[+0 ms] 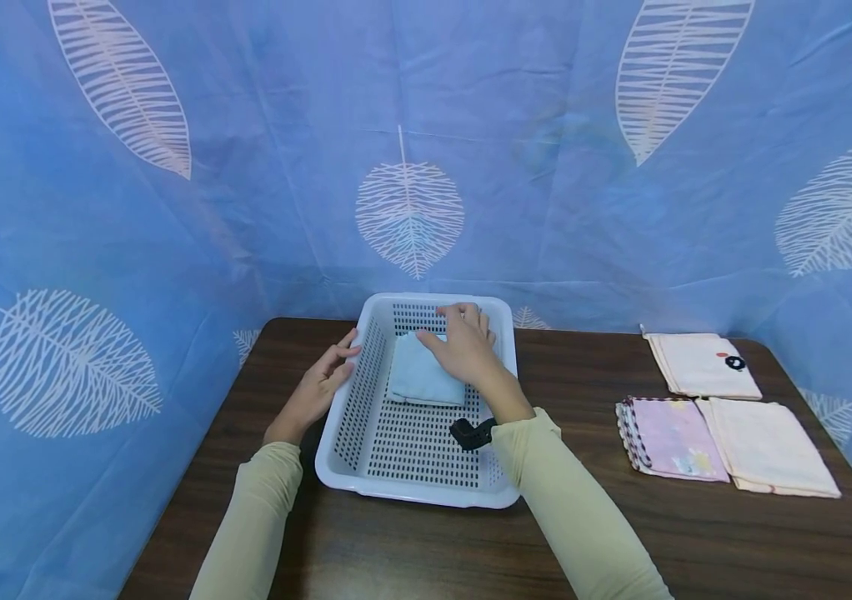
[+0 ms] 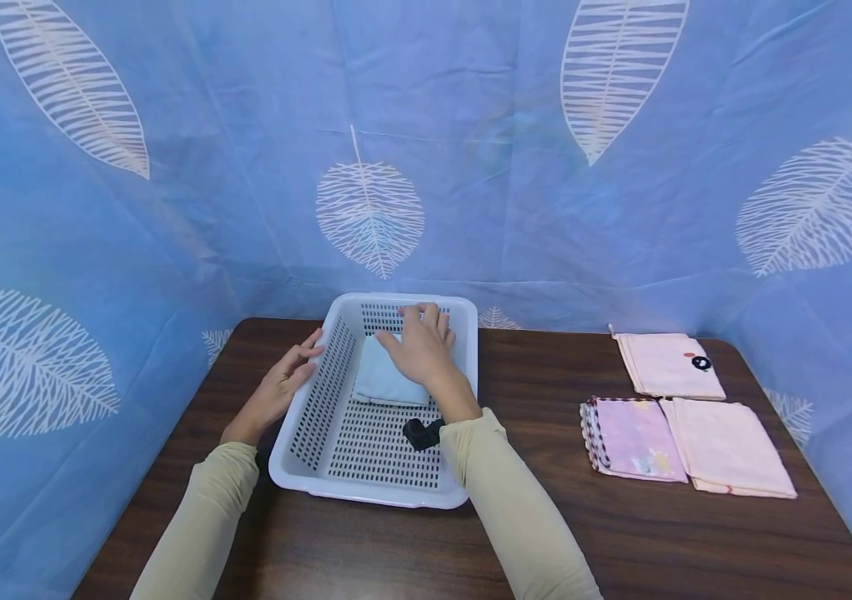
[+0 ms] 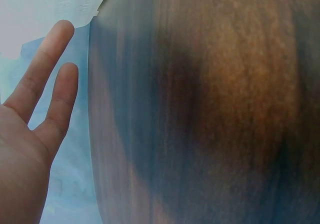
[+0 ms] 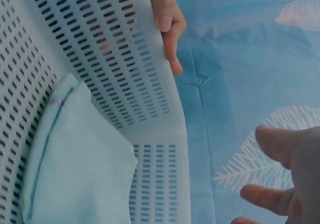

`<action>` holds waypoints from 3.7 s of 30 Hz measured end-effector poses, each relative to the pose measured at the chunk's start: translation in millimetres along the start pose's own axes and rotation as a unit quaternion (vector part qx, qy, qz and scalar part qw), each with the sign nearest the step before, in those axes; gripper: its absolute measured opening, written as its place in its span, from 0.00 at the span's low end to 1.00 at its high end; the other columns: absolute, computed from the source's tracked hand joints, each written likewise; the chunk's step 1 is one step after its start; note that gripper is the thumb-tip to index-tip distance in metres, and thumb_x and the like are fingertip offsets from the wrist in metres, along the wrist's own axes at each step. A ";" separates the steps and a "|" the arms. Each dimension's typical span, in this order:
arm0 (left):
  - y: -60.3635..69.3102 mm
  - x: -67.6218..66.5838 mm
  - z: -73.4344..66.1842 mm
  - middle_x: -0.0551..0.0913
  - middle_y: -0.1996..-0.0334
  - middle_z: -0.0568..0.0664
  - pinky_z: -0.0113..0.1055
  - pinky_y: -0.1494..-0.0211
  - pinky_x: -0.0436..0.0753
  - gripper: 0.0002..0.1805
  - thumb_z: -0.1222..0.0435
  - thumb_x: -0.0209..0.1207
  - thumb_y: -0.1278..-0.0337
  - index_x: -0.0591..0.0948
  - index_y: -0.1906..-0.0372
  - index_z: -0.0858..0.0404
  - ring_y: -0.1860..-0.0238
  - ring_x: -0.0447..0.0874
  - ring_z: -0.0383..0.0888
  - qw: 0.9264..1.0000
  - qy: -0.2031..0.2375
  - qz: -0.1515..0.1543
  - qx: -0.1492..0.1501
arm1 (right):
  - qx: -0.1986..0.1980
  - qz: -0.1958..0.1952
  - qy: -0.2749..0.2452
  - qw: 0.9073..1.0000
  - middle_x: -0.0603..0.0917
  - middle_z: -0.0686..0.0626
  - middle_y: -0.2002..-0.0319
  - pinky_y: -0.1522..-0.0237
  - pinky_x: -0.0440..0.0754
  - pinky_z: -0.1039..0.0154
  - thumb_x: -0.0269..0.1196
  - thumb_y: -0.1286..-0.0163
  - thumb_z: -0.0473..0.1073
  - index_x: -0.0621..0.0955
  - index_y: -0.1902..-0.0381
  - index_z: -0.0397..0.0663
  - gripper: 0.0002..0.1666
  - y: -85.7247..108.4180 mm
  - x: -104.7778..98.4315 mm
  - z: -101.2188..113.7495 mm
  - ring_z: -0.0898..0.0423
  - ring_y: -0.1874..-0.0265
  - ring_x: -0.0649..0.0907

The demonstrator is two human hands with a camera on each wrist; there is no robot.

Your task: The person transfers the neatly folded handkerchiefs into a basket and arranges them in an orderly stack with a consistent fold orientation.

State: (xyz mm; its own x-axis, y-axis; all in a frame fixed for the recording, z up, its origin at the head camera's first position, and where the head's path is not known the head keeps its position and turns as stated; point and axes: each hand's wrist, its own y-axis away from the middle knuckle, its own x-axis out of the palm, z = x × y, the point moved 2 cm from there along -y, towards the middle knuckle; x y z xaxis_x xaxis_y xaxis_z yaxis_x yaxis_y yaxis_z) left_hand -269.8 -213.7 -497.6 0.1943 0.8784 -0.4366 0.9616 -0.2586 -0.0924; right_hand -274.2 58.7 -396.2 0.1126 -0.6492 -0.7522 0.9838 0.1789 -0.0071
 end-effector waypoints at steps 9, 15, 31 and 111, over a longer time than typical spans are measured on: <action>-0.5 0.0 2.3 0.48 0.16 0.38 0.56 0.39 0.83 0.22 0.49 0.47 0.20 0.71 0.31 0.51 0.22 0.63 0.59 1.000 0.004 0.003 0.005 | -0.030 0.003 0.013 0.999 0.49 0.40 0.19 0.24 0.49 0.35 0.51 0.24 0.69 0.62 0.22 0.53 0.43 8.6 -17.7 -1.7 0.38 0.21 0.47; -0.6 -1.5 0.8 0.48 0.16 0.37 0.58 0.38 0.81 0.23 0.50 0.47 0.20 0.70 0.30 0.53 0.21 0.61 0.59 1.000 -0.004 0.003 0.006 | -0.029 0.018 0.026 0.999 0.43 0.40 0.17 0.23 0.41 0.30 0.49 0.24 0.72 0.56 0.19 0.55 0.46 11.5 -30.2 -7.1 0.38 0.18 0.39; -0.3 -1.0 1.2 0.49 0.16 0.40 0.60 0.38 0.81 0.22 0.50 0.48 0.20 0.71 0.31 0.52 0.22 0.62 0.60 1.000 0.002 0.002 0.004 | -0.052 -0.003 0.090 0.995 0.39 0.41 0.16 0.24 0.37 0.27 0.41 0.26 0.79 0.51 0.17 0.58 0.51 19.8 -51.3 -28.9 0.35 0.18 0.37; 6.2 -2.4 -17.2 0.47 0.17 0.36 0.60 0.36 0.80 0.23 0.56 0.46 0.18 0.68 0.27 0.56 0.21 0.62 0.60 0.999 0.022 0.017 -0.035 | 0.064 -0.038 0.176 0.982 0.47 0.24 0.22 0.33 0.50 0.20 0.40 0.23 0.75 0.52 0.19 0.41 0.53 98.4 -128.4 -191.8 0.21 0.25 0.47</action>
State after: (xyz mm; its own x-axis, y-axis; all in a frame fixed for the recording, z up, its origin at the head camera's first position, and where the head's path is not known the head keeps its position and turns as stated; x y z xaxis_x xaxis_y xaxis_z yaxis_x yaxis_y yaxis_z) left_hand -261.0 -210.5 -481.8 0.2342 0.8867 -0.3986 0.9650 -0.2617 -0.0152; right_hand -218.5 301.5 -426.7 0.0062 -0.3567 -0.9342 0.9995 0.0306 -0.0050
